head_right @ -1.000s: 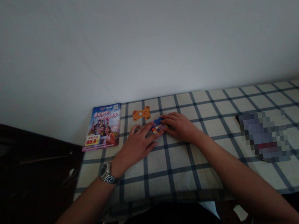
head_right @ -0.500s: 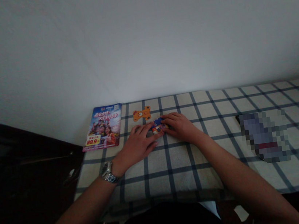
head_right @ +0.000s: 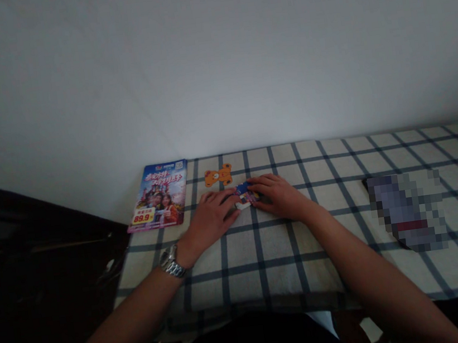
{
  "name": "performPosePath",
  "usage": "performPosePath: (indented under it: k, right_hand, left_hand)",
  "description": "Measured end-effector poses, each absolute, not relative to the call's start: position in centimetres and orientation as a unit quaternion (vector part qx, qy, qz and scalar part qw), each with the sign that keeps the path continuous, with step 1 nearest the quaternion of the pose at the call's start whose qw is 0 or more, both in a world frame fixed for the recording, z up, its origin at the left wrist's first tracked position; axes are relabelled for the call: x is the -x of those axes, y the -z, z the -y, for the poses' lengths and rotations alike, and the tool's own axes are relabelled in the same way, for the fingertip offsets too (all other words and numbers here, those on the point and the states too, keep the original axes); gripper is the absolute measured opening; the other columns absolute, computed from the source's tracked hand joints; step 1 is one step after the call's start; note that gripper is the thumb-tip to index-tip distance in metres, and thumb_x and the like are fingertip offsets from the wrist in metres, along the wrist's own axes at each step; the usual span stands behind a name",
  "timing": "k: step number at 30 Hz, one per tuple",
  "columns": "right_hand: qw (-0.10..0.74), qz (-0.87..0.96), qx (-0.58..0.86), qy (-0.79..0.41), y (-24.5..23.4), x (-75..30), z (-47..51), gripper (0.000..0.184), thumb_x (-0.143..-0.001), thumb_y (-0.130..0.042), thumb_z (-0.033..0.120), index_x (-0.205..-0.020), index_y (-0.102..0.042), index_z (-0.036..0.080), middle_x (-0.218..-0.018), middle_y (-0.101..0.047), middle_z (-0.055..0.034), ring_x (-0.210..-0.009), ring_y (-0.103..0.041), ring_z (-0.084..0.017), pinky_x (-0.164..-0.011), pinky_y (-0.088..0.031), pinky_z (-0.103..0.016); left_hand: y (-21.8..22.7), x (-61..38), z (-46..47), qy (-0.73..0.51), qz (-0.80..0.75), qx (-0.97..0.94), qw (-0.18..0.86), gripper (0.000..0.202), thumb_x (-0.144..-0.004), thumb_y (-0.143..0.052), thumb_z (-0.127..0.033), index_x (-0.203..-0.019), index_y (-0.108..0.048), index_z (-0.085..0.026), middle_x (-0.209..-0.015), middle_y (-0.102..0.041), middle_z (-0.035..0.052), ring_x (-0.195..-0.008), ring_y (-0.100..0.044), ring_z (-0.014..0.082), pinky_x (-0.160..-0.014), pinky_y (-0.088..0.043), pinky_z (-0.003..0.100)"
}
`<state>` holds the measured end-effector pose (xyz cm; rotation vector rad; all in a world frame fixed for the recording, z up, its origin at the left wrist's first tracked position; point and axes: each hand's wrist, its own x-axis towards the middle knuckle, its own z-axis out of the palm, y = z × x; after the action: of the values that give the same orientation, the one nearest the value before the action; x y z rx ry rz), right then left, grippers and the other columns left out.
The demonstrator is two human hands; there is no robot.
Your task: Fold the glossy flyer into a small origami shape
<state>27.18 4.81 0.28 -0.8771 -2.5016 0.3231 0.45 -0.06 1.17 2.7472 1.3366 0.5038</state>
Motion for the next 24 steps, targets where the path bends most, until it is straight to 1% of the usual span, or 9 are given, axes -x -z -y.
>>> performPosePath:
  k: [3,6,12,17,20,24]
  right_hand:
    - [0.237,0.909,0.321,-0.12,-0.3,-27.2,-4.8,0.042,-0.095,-0.071,0.032,-0.136,-0.066,0.025,-0.145,-0.065,-0.0118,-0.132,-0.062,-0.032,-0.111,-0.051,-0.056]
    - [0.242,0.908,0.322,-0.117,-0.3,-27.1,-4.8,0.042,-0.096,-0.071,0.031,-0.137,-0.065,0.026,-0.143,-0.066,-0.0111,-0.132,-0.062,-0.032,-0.111,-0.052,-0.056]
    - [0.241,0.909,0.324,-0.101,-0.1,-27.2,-4.9,0.029,-0.101,-0.064,0.027,-0.13,-0.07,0.026,-0.139,-0.07,-0.0102,-0.127,-0.066,-0.03,-0.107,-0.055,-0.053]
    - [0.254,0.904,0.329,-0.103,-0.3,-26.9,-4.7,0.027,-0.103,-0.061,0.027,-0.128,-0.071,0.024,-0.135,-0.072,-0.0112,-0.121,-0.069,-0.029,-0.103,-0.058,-0.049]
    - [0.266,0.899,0.327,-0.116,-0.7,-26.6,-4.4,0.025,-0.104,-0.058,0.028,-0.125,-0.072,0.023,-0.129,-0.074,-0.0112,-0.116,-0.07,-0.029,-0.101,-0.058,-0.048]
    - [0.297,0.882,0.332,-0.154,-1.4,-26.2,-3.9,0.022,-0.105,-0.057,0.031,-0.119,-0.073,0.025,-0.118,-0.076,-0.0093,-0.111,-0.071,-0.027,-0.099,-0.058,-0.044]
  left_hand:
    - [-1.0,-0.3,-0.2,-0.182,-0.432,-0.882,0.038,0.025,-0.102,-0.063,-0.032,-0.125,-0.064,-0.023,-0.142,-0.064,0.0073,-0.121,-0.063,0.0279,-0.11,-0.042,0.051]
    - [-1.0,-0.3,-0.2,-0.201,-0.432,-0.878,0.046,0.022,-0.103,-0.06,-0.031,-0.123,-0.064,-0.022,-0.141,-0.066,0.0071,-0.121,-0.064,0.0271,-0.11,-0.043,0.05]
    - [-1.1,-0.1,-0.2,-0.237,-0.419,-0.874,0.067,0.019,-0.103,-0.058,-0.027,-0.12,-0.064,-0.021,-0.137,-0.068,0.0074,-0.121,-0.065,0.0258,-0.11,-0.047,0.048]
    - [-0.9,0.0,-0.4,-0.28,-0.397,-0.871,0.072,0.025,-0.101,-0.066,-0.039,-0.12,-0.067,-0.021,-0.135,-0.067,0.0078,-0.123,-0.064,0.0265,-0.108,-0.051,0.046]
    - [-0.9,0.1,-0.5,-0.313,-0.4,-0.859,0.07,0.019,-0.105,-0.061,-0.035,-0.115,-0.07,-0.022,-0.123,-0.071,0.0062,-0.112,-0.067,0.0222,-0.101,-0.055,0.04]
    - [-1.6,0.1,-0.2,-0.352,-0.425,-0.833,0.051,0.02,-0.106,-0.058,-0.034,-0.111,-0.073,-0.022,-0.108,-0.073,0.0051,-0.099,-0.069,0.0192,-0.089,-0.057,0.034]
